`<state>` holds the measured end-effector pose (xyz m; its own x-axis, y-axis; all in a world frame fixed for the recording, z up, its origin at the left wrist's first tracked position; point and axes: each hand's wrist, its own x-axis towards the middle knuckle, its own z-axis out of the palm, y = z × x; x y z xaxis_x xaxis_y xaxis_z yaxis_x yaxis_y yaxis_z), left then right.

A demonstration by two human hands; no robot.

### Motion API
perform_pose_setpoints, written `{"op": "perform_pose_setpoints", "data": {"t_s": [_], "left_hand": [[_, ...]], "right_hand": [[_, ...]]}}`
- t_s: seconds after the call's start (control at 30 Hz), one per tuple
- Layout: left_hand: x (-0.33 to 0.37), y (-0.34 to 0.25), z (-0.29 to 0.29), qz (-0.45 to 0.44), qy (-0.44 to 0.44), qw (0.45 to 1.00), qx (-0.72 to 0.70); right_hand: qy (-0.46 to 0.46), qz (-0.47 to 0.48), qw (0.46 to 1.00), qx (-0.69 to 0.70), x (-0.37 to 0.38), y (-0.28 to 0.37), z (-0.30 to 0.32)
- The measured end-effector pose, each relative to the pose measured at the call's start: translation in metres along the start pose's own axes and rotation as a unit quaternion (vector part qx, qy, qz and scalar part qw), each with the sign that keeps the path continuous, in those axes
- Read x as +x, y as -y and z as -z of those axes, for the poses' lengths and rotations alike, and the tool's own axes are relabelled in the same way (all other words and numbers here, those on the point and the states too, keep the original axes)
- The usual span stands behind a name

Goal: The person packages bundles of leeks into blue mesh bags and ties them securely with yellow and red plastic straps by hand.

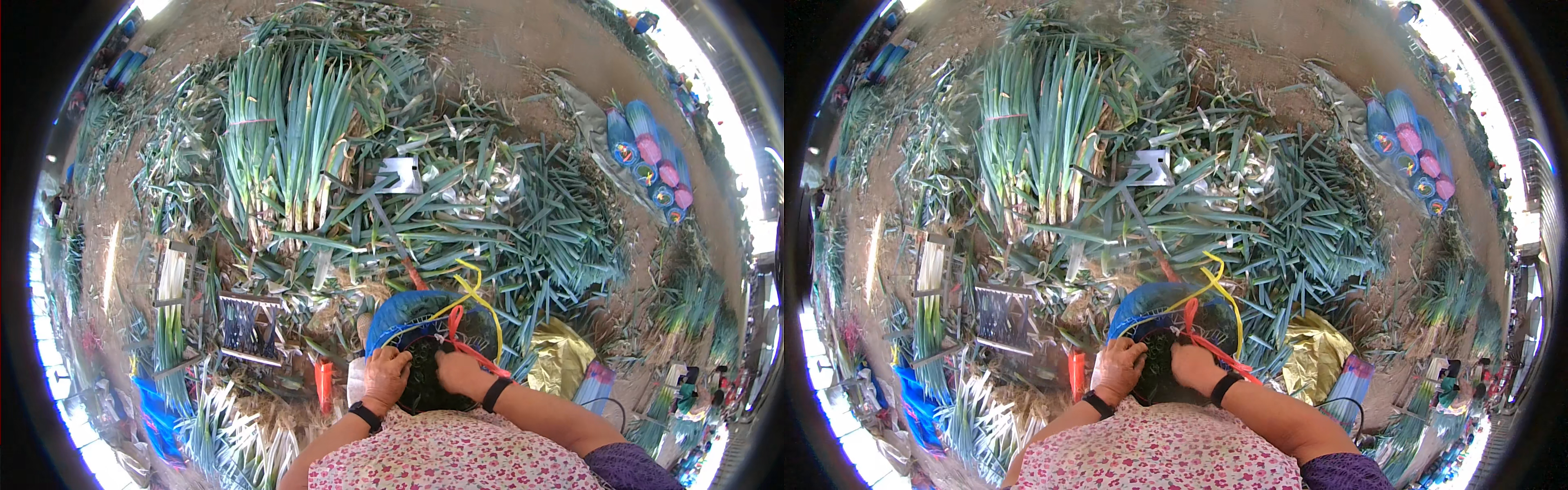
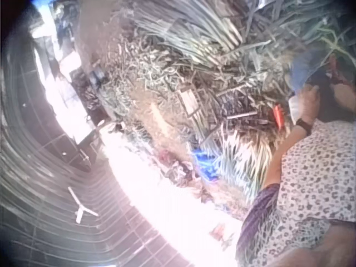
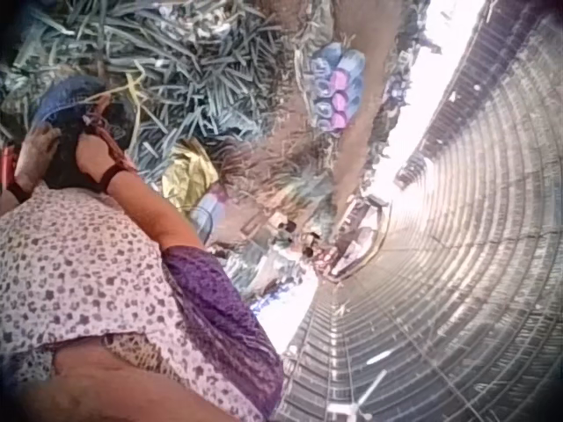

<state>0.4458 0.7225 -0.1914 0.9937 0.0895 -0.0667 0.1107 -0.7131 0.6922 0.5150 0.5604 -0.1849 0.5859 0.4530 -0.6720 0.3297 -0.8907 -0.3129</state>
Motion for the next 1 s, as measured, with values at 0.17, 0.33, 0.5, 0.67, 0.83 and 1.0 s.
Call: {"op": "perform_pose_setpoints", "data": {"t_s": [0.17, 0.33, 0.5, 0.67, 0.83, 1.0], "left_hand": [[0.005, 0.009, -0.003, 0.0, 0.002, 1.0, -0.026], [0.01, 0.015, 0.009, -0.021, 0.038, 0.998, -0.048], [0.005, 0.025, -0.002, -0.051, 0.11, 0.992, -0.045], [-0.005, 0.021, 0.01, -0.061, 0.046, 0.99, -0.123], [0.006, 0.008, 0.025, 0.0, 0.133, 0.986, -0.105], [0.006, 0.013, 0.02, -0.028, 0.146, 0.981, -0.127]], "right_hand": [[-0.034, 0.195, 0.978, -0.058, 0.027, -0.018, -0.025], [-0.047, 0.02, 0.998, -0.032, 0.033, -0.011, -0.031], [0.111, 0.226, 0.949, -0.191, 0.072, -0.048, -0.088], [0.25, 0.218, 0.914, -0.234, 0.077, -0.016, -0.053], [0.269, 0.22, 0.906, -0.241, 0.106, -0.038, -0.084], [0.248, 0.322, 0.853, -0.327, 0.13, -0.076, -0.157]]}}
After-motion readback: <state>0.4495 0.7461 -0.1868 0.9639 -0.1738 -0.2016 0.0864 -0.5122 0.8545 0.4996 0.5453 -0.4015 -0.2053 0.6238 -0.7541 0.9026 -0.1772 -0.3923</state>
